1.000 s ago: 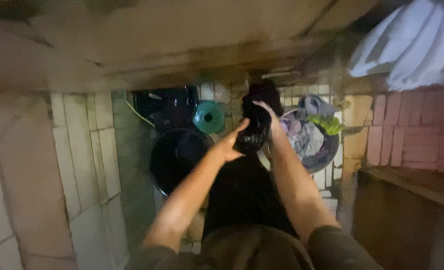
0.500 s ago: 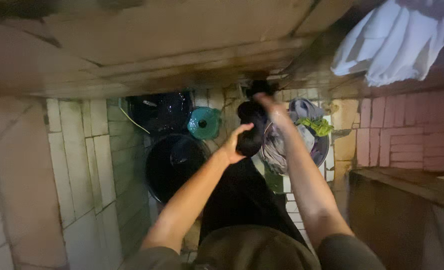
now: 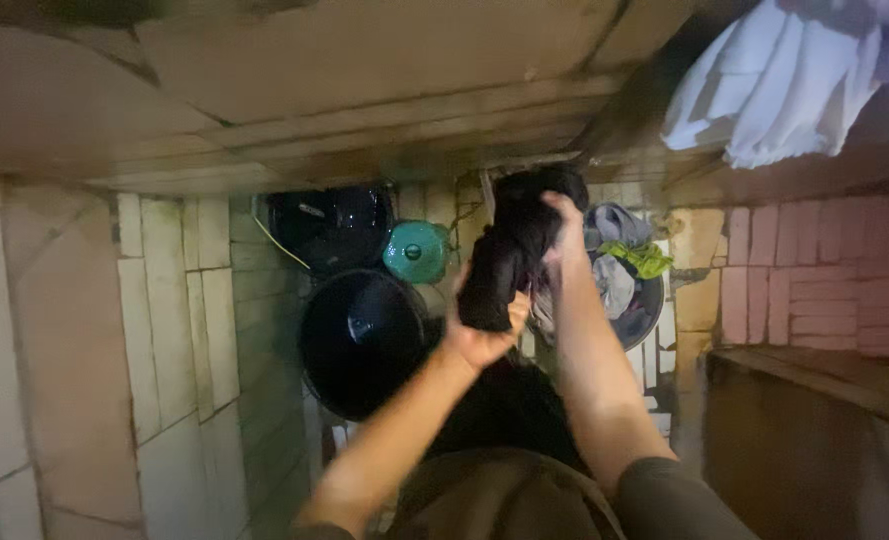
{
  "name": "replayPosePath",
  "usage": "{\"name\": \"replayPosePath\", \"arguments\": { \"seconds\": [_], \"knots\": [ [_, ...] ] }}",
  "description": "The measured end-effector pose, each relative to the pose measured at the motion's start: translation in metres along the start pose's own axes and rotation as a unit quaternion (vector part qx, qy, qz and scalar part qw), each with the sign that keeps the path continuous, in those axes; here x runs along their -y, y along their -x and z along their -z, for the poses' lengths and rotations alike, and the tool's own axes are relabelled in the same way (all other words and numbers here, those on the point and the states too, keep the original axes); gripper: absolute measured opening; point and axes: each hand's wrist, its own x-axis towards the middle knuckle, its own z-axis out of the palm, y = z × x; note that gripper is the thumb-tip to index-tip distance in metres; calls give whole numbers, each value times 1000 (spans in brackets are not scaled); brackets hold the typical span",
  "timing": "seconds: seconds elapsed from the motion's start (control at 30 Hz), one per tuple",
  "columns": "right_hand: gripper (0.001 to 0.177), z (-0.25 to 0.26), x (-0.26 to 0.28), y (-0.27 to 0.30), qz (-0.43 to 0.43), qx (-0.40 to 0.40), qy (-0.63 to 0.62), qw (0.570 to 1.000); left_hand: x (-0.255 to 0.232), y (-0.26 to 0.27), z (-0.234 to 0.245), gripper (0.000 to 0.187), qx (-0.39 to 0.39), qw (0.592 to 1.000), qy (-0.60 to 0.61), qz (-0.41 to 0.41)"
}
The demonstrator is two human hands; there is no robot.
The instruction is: The person washes clothes by hand in a bucket using water from a tap, including wringing out and shaking the items.
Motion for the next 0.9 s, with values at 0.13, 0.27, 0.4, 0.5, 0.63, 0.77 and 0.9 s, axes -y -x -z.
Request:
{"name": "replayPosePath", "arguments": {
  "seconds": [0.13, 0.27, 0.4, 0.5, 0.63, 0.77, 0.9],
  "knots": [
    [46, -7, 19, -3, -11, -36, 316, 948, -57, 0, -12, 65, -238, 853, -464, -12],
    [58, -56, 16, 9, 96, -20, 661, 744, -85, -13, -1, 105, -413, 355, -834, -88],
    [74, -107, 47, 52, 173, 154, 602, 764, -126, -14, 2, 104, -374, 306, -874, -47],
    [93, -148, 82, 99, 195, 233, 640, 706, -163, -18, 3, 101, -337, 501, -796, -55],
    [75, -191, 86, 138, 285, 259, 804, 452, -204, -46, 18, 82, -331, 566, -754, -40],
    [78, -182, 70, 165, 277, 347, 866, 229, -242, -81, 45, 63, -282, 632, -718, -71],
    [55, -132, 64, 164, 431, 343, 815, 181, -260, -129, 77, 45, -264, 649, -710, -72]
  ]
}}
